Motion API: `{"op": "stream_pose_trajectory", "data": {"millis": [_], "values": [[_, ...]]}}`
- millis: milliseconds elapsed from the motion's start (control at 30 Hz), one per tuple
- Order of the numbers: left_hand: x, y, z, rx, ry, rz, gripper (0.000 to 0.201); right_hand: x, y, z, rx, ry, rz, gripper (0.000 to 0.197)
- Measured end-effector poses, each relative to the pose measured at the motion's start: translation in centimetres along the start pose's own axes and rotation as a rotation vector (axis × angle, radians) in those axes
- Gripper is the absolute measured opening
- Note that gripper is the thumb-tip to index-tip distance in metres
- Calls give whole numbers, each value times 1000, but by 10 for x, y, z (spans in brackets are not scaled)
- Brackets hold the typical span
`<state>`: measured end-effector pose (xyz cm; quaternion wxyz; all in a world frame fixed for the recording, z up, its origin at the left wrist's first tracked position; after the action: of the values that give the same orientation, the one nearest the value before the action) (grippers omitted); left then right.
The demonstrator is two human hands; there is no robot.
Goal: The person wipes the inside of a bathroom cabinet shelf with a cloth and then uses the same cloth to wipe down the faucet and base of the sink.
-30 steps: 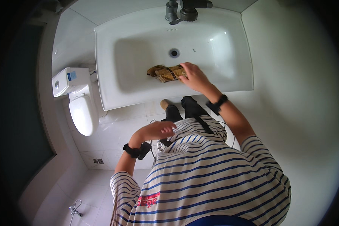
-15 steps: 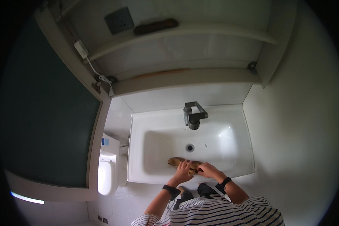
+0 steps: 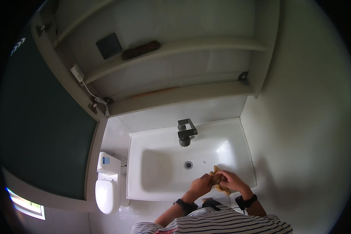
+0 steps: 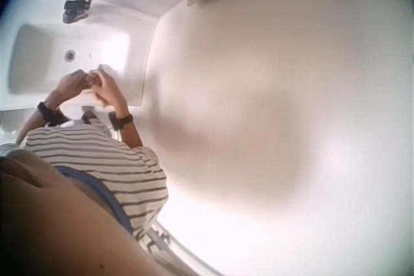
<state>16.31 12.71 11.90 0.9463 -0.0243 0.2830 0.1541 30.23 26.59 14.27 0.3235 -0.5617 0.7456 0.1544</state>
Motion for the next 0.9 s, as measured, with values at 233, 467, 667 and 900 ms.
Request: {"op": "stream_pose_trajectory", "data": {"millis": [233, 467, 667, 900], "values": [[45, -61, -83, -207, 249, -225, 49, 106, -1, 72, 42, -704, -480, 89], [37, -71, -97, -244, 147, -140, 47, 111, 27, 60, 48, -766, -536, 85], [-15, -112, -120, -389, 135, -41, 45, 159, 50, 10, -36, -659, -497, 81], [-105, -185, -177, -546, 210, 170, 58, 263, 102, -86, -137, -722, -350, 84]]}}
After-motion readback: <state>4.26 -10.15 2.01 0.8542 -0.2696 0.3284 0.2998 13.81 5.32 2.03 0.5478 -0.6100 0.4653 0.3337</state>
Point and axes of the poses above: each hand's wrist, its own y-axis towards the middle knuckle, its own x-axis out of the palm, z = x × y, the point moved 1 cm from there along y, towards the middle knuckle, and after that the axes turned 12 degrees about -y, right-handed, at the moved point
